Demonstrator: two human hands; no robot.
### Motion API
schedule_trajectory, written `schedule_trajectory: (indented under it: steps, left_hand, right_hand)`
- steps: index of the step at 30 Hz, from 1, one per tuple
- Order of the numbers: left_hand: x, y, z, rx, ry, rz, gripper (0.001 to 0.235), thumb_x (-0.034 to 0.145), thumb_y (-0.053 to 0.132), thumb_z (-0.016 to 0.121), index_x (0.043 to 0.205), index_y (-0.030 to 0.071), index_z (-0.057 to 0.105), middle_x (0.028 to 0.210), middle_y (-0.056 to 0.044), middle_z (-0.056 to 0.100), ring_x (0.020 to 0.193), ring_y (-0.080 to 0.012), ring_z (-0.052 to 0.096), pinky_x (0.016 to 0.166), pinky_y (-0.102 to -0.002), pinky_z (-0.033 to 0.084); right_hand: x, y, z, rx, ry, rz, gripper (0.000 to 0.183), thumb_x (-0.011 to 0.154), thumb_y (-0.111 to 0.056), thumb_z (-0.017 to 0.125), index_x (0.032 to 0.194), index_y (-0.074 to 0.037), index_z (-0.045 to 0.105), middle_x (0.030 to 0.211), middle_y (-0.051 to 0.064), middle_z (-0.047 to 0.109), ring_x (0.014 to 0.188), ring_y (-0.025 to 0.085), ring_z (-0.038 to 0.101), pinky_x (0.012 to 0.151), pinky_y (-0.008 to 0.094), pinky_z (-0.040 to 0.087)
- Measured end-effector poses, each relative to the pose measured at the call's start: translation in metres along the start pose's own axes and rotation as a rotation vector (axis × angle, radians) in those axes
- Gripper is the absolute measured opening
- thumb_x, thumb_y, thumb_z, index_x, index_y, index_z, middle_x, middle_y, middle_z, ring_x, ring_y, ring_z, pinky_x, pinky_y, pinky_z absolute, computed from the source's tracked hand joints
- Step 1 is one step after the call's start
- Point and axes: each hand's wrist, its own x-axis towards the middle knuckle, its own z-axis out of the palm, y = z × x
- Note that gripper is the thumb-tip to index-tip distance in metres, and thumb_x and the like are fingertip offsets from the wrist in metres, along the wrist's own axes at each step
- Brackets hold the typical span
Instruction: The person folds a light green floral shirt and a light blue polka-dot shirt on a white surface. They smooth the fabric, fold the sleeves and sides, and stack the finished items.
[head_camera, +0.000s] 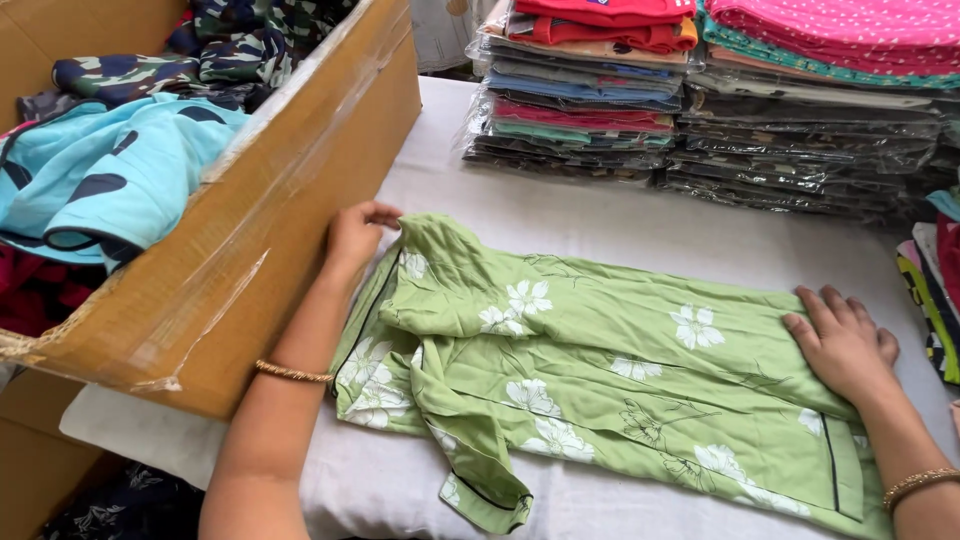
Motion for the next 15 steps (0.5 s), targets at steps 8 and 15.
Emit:
schedule_trajectory:
  steps: [8, 15]
  left_hand:
    - [0.0, 0.042, 0.021, 0.473, 0.133, 0.312, 0.031, 0.098, 0.014, 0.069, 0.126, 0.002, 0.07, 0.119, -0.02, 0.072, 0.115, -0.0335, 0.064, 0.097, -0.041, 0.048]
    - [0.005, 0.048, 0.02, 0.34, -0.324, 0.047, 0.047, 0.079, 0.026, 0.083, 0.118, 0.006, 0.067, 0.102, -0.01, 0.075, 0.096, -0.0238, 0.072, 0.086, -0.038, 0.056]
  right_hand:
    - [0.003, 0.025, 0.01, 0.086, 0.228, -0.022, 0.057, 0.105, -0.053, 0.048, 0.153, -0.023, 0.053, 0.161, 0.012, 0.046, 0.15, 0.035, 0.038, 0.118, 0.064, 0.022]
    - [0.003, 0.056, 0.007, 0.022, 0.195, 0.151, 0.04, 0.097, -0.04, 0.071, 0.126, -0.013, 0.072, 0.12, 0.018, 0.064, 0.119, 0.037, 0.055, 0.111, 0.05, 0.044]
